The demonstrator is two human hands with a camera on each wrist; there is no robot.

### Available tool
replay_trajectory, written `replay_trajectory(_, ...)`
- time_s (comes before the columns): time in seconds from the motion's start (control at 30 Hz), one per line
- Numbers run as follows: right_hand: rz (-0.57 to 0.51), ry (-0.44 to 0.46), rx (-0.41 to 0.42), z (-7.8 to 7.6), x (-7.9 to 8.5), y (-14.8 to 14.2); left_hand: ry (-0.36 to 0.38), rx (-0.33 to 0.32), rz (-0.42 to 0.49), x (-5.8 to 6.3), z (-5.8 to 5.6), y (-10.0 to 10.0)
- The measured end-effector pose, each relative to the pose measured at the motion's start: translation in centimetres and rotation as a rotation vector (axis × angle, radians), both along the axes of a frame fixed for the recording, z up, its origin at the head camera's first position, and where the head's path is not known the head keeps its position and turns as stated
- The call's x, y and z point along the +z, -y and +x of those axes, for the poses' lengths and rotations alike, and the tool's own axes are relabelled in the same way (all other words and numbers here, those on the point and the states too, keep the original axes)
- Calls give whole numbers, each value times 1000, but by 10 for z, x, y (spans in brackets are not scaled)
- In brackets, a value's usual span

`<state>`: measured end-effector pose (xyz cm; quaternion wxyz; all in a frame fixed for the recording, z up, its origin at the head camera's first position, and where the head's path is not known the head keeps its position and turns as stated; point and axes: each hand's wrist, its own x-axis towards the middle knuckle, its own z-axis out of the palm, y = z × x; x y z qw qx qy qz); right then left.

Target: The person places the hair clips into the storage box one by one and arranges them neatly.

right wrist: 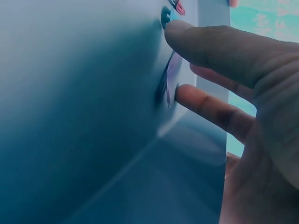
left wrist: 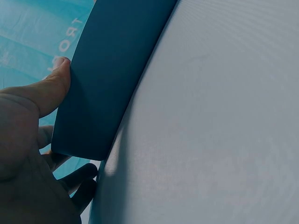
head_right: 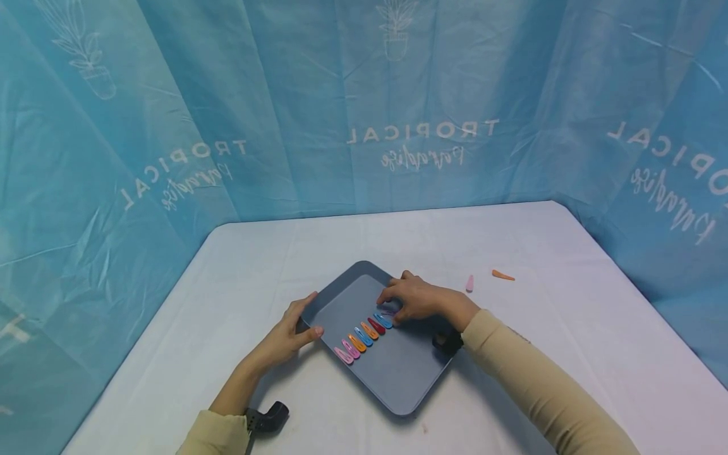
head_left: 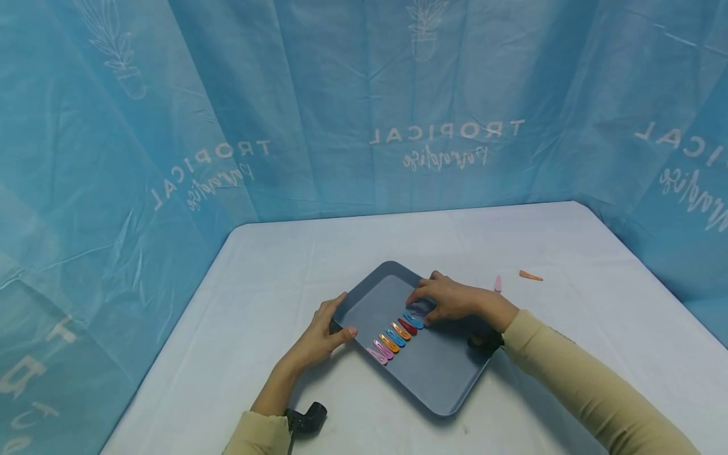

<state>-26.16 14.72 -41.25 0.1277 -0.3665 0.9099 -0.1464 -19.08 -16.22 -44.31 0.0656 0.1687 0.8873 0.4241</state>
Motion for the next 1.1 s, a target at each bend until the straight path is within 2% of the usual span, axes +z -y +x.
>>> replay_trajectory(0.17,18,14,-4,1,2,-2,4,-3,-5,0,0,0)
replay_trajectory(0.43,29,-24,-22,3,7,-9,-3,-6,-4,1,-1,0)
replay_trajectory(0.73,1,37,-21,9,9,-11,11,-13,8,0,1,0)
replay_trajectory(1.1,-10,37,-35,9,11,-8,6,3,8,1,1,-1)
